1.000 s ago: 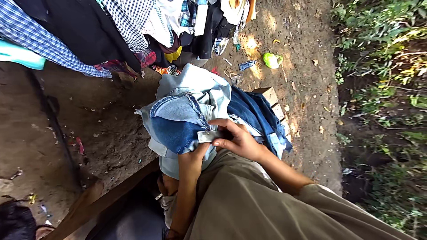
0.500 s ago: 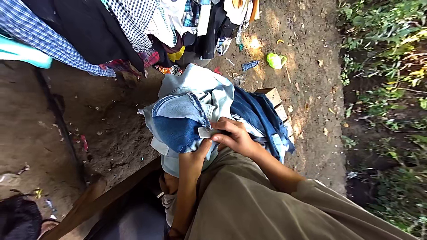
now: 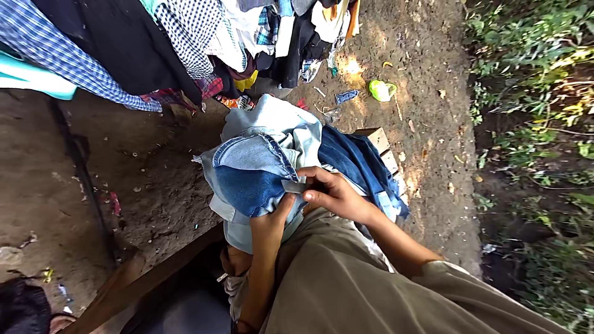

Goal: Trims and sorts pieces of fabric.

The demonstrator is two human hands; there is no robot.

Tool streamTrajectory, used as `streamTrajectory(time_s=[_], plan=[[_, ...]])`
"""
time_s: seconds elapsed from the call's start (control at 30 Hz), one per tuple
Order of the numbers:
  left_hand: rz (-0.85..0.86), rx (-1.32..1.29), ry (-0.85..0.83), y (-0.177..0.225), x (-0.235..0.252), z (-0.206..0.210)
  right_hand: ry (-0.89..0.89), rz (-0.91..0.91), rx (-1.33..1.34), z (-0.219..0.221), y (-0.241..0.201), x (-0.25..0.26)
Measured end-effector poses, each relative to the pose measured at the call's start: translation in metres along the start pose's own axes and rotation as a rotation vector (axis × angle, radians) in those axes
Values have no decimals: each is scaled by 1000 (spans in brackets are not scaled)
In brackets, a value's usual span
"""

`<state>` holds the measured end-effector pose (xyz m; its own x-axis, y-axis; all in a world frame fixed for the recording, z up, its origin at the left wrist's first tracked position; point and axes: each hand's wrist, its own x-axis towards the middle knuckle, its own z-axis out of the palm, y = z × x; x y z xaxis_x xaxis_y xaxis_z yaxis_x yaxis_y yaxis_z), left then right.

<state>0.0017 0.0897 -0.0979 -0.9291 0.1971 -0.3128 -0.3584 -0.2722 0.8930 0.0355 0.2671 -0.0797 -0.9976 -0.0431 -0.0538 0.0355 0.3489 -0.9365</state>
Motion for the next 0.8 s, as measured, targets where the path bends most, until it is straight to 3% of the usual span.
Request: streamTrajectory(time_s=[0.1,0.23,0.33,0.4,0.5,0.63,0.8], plan=[[7,-9,-50,-2,2,-3,62,-24,1,4,2,3],[-7,-2,-79,0,6,-13,1,350,750,9,-6,16],[-16,13,-27,4,7,-16,-160,503,926,0,-3,22],[-13,-2,24,7,7,-16,-69,460,760,-5,-6,23],[-28,-40,53,15,6,-13,94,177,368,-16,-11,17],[-108,-100,79,31,3,-1,10,-83,82,-22,-29,-5],[-100,-174,64,38,0,9,31,-171,-135,0,-13,-12]])
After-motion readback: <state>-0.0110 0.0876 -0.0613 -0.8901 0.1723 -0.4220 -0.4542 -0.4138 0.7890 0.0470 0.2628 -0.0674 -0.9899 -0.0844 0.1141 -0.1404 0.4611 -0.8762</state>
